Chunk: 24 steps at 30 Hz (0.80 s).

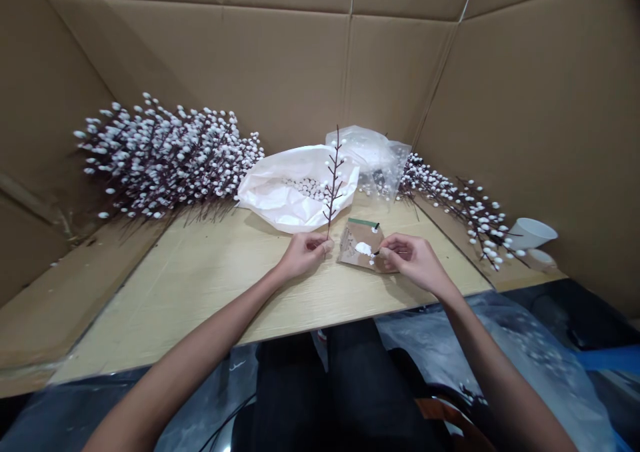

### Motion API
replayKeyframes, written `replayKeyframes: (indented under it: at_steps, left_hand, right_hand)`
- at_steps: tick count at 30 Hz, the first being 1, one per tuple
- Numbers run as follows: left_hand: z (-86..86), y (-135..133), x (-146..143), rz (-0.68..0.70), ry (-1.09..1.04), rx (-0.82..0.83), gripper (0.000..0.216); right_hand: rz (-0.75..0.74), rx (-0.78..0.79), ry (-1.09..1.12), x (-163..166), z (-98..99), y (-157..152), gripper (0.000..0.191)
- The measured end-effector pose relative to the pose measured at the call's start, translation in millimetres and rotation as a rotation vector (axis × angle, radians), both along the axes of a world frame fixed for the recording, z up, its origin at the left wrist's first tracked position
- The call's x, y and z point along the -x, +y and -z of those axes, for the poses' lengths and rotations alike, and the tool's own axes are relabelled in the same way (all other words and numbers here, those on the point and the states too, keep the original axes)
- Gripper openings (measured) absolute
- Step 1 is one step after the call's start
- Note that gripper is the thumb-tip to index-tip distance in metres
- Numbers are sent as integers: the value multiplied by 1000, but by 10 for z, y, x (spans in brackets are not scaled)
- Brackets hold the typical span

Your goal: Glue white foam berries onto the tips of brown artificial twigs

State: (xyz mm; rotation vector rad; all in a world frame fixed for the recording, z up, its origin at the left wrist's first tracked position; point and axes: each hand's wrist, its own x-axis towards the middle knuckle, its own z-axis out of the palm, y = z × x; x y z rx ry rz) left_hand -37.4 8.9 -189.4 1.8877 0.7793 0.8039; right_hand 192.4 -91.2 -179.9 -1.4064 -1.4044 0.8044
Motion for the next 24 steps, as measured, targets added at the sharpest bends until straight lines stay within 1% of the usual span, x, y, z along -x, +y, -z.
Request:
replayKeyframes:
  at_steps: [4,6,12,15,20,22,24]
  left_hand:
    - [-20,-17,-3,-1,-6,0,32]
    - [-20,-20,-5,-8,-8,1,32]
    - [-2,-16,-4,-14,-23,10,30]
    - [-18,-21,-2,-14,-18,2,30]
    - [-48,-26,-6,-11,-2,-13,31]
    - [-50,-25,-8,-14,3,-15,31]
    - [-50,-25,-8,-13,5,-17,31]
  right_hand:
    - [21,9,172,-9,-23,-23,25]
    - [26,19,274,-29,-22,-30,27]
    - [1,106,641,-95,19,-38,28]
    - [-43,155,764,-117,29,-33,25]
    - [-55,184,799,-119,-1,-33,25]
    - [-31,171,739,-106,-11,-34,26]
    - [25,124,599,-92,2,-24,26]
